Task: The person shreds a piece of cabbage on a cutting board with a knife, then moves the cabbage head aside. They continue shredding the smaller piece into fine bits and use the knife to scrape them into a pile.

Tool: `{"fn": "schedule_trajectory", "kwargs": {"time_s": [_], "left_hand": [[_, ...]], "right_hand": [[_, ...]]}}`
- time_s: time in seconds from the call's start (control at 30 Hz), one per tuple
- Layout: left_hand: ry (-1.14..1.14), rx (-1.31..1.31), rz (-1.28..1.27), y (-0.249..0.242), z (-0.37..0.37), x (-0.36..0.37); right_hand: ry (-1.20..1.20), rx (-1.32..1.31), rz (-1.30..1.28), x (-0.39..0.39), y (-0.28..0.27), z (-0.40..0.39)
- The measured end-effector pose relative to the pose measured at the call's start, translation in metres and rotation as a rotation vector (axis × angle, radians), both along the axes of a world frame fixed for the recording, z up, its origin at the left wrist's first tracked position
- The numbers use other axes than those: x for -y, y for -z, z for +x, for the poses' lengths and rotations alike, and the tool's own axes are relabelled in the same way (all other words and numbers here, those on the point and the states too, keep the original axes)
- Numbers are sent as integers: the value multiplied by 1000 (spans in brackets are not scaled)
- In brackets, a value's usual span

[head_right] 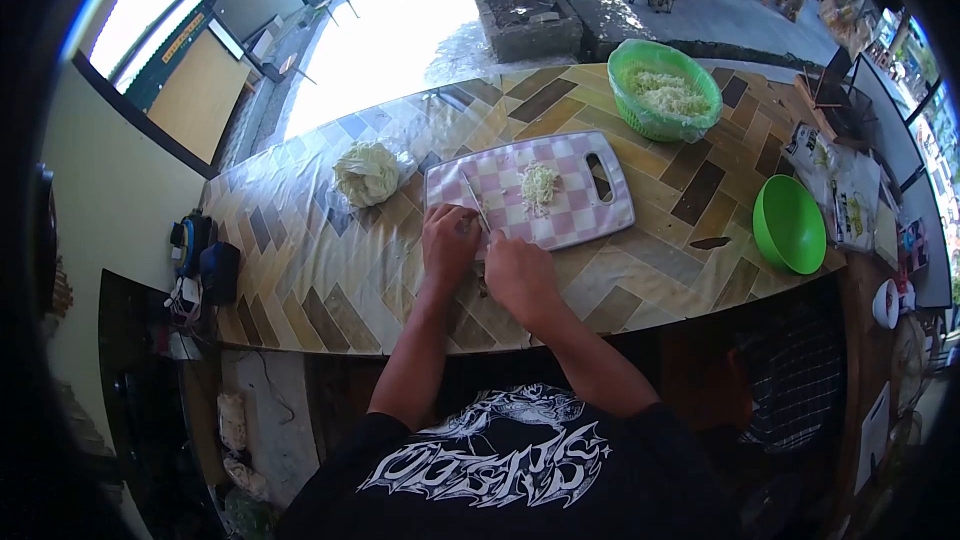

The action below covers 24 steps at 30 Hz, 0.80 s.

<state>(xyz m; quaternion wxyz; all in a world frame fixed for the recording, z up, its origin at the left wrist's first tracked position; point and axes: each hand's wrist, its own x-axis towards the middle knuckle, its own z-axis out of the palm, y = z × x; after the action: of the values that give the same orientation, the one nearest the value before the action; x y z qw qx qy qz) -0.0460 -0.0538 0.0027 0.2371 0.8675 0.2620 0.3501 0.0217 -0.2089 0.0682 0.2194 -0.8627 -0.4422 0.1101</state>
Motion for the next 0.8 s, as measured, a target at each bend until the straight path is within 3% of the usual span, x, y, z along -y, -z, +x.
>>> {"fn": "schedule_trajectory", "kwargs": {"time_s": [0.17,0.43,0.63,0.8], "left_hand": [[-22,20,-24,3,1,-3],[-35,31,-7,2,2,-5],[-66,6,32,-5,0,-3],[-38,24,73,5,0,-9]], "right_hand": [[37,1,10,-13,18,-1],[-39,8,-22,-2,-5,4],[30,-4,-9,-20,21,-3],[-9,25,33,-11,-1,4]]}}
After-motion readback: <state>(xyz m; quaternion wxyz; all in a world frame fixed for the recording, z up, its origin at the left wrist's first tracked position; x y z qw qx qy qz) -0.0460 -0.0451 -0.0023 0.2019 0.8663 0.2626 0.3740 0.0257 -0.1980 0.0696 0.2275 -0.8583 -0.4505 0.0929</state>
